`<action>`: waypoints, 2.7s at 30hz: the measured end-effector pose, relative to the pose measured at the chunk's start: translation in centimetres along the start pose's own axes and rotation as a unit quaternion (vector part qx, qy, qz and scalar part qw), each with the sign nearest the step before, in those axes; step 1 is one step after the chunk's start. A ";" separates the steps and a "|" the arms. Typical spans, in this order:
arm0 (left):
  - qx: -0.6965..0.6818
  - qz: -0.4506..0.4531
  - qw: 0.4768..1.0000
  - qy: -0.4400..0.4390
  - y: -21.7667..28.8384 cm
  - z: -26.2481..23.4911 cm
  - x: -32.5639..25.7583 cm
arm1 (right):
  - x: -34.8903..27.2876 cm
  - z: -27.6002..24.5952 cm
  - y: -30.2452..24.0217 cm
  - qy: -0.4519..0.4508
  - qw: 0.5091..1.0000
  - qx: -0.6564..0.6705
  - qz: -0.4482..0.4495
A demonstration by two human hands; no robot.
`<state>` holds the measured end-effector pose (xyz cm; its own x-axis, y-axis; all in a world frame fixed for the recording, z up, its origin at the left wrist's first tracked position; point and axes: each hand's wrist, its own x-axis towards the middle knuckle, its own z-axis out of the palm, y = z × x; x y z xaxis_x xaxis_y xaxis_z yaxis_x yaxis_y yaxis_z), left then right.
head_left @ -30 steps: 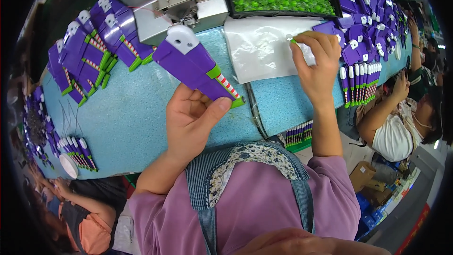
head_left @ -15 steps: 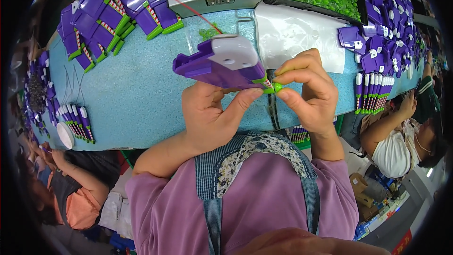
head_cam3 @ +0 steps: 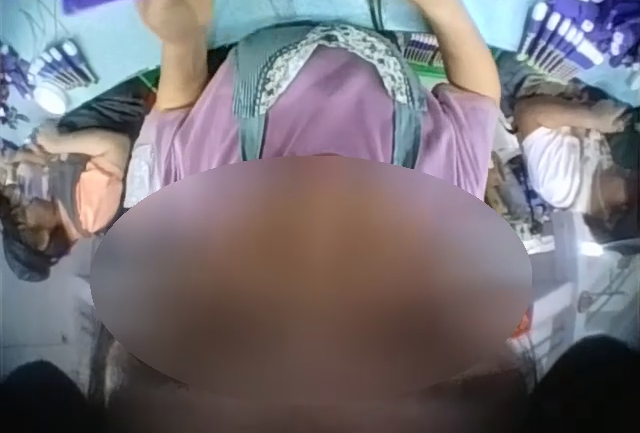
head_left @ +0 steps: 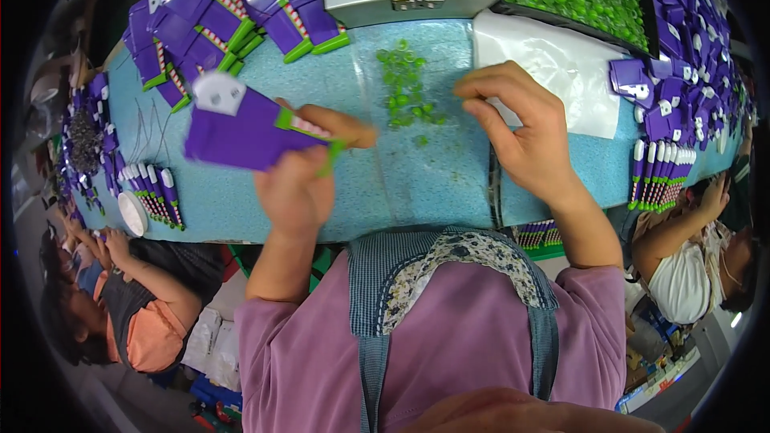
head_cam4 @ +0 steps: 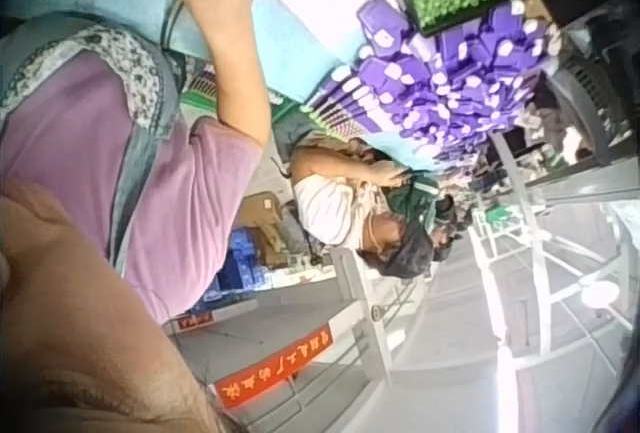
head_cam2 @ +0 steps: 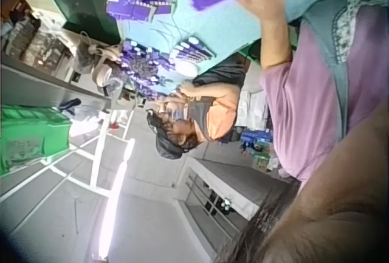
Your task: The person assembles small green plastic pins into purple plastic housings by hand, creating assembled units.
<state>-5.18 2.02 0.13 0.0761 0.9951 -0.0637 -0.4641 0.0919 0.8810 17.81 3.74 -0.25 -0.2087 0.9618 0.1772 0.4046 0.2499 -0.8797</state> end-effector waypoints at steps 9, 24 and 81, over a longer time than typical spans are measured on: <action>0.466 0.066 0.859 0.200 2.6 -3.7 5.2 | 3.7 2.9 1.9 -0.040 0.978 -0.135 -0.156; 0.625 0.156 0.730 0.226 3.5 -9.8 12.9 | 0.9 -0.9 1.6 0.072 0.992 0.074 -0.068; 0.057 -0.100 0.991 -0.066 -2.4 4.5 -1.0 | -3.1 -7.3 4.1 0.208 0.893 -0.398 -0.021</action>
<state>-0.16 0.65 0.20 0.2753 0.9430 -0.1870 -0.3253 0.2744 0.9049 26.64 2.57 -1.14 0.0425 0.8664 0.4975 0.9438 0.1285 -0.3044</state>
